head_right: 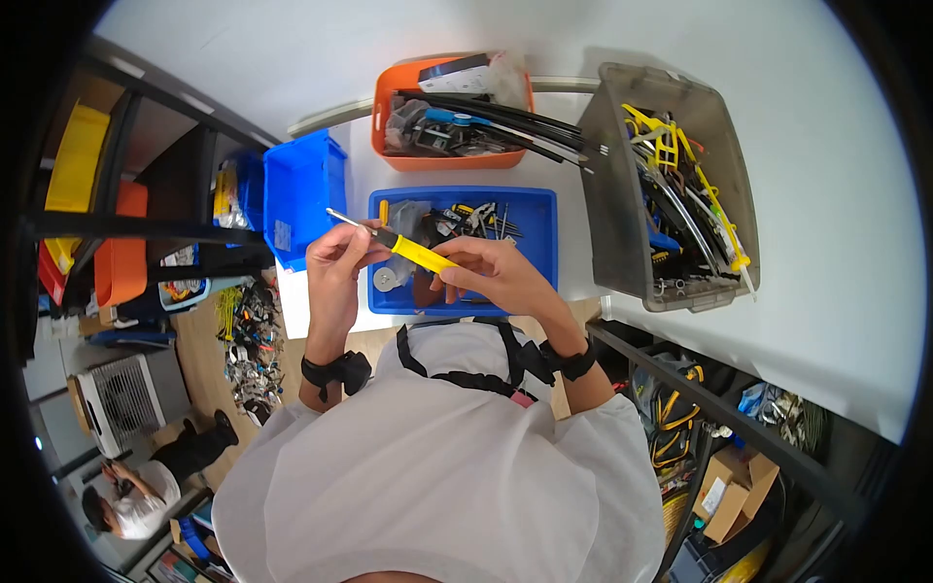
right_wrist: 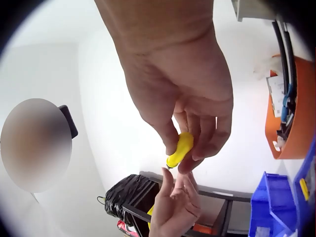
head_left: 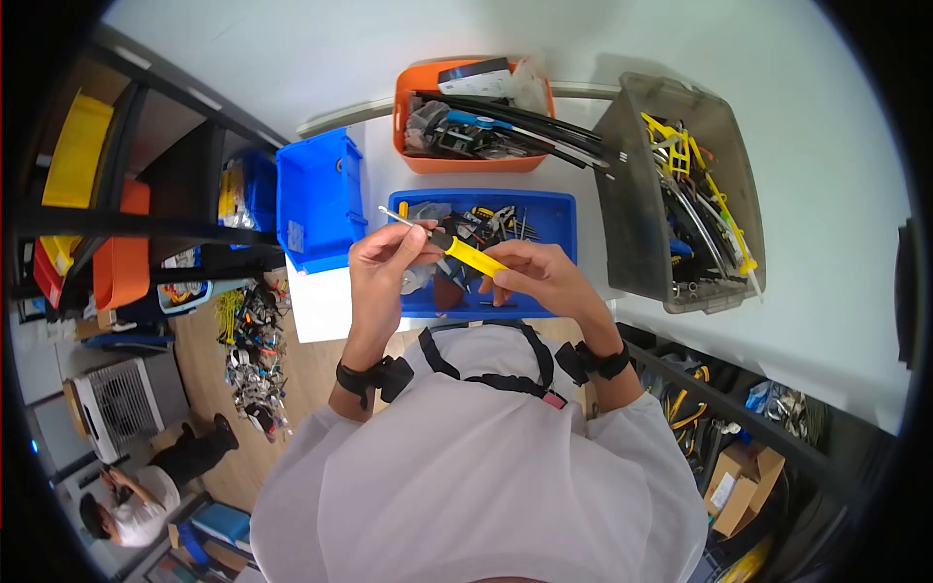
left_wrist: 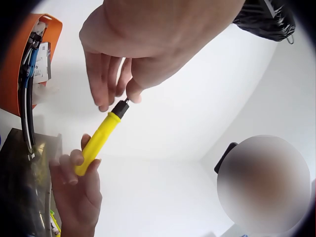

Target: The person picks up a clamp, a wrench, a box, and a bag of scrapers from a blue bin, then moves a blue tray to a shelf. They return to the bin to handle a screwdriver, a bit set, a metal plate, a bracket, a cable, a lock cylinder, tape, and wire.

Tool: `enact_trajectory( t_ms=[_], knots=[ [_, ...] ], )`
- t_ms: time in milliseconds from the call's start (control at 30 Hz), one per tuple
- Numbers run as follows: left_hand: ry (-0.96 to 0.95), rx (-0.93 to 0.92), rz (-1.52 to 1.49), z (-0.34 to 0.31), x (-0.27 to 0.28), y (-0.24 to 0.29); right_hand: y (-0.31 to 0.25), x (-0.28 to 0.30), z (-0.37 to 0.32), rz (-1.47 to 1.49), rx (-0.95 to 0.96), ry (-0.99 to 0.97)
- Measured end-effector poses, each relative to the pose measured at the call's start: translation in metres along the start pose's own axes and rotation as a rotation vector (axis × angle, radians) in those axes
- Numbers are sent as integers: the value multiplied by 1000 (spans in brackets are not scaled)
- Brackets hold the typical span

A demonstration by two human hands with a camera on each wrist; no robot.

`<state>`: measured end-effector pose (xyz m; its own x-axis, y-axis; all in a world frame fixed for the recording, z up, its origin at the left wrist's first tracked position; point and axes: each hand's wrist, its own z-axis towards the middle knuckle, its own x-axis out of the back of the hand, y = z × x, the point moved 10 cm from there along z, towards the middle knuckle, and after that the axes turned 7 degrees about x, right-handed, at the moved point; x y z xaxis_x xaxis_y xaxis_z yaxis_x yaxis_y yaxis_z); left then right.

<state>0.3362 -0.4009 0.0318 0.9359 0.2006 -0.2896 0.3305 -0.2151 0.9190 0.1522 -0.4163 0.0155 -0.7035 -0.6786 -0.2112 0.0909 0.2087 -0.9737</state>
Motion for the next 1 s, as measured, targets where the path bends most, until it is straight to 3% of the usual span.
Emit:
enact_trajectory(
  t_ms=[233,367,600,633,700,767,833,1000],
  knots=[
    [-248,216,285,2,-35,-37,-17,96,-77,-46,4,417],
    [-302,315,350,3,-31,-68,-17,185,-177,-200,-6,867],
    [-329,366,411,17,-37,-81,-44,265,-324,-802,-250,1380],
    [-322,360,425,20,-38,-81,-38,277,-333,-802,-251,1388],
    [-323,360,439,24,-41,-80,-51,291,-348,-1197,-415,1426],
    [-323,355,453,25,-43,-81,-53,307,-355,-1219,-456,1448],
    [-327,357,459,25,-44,-82,-58,316,-353,-1271,-615,1416],
    [-360,376,485,24,-46,-90,-52,343,-353,-1465,-611,1400]
  ],
)
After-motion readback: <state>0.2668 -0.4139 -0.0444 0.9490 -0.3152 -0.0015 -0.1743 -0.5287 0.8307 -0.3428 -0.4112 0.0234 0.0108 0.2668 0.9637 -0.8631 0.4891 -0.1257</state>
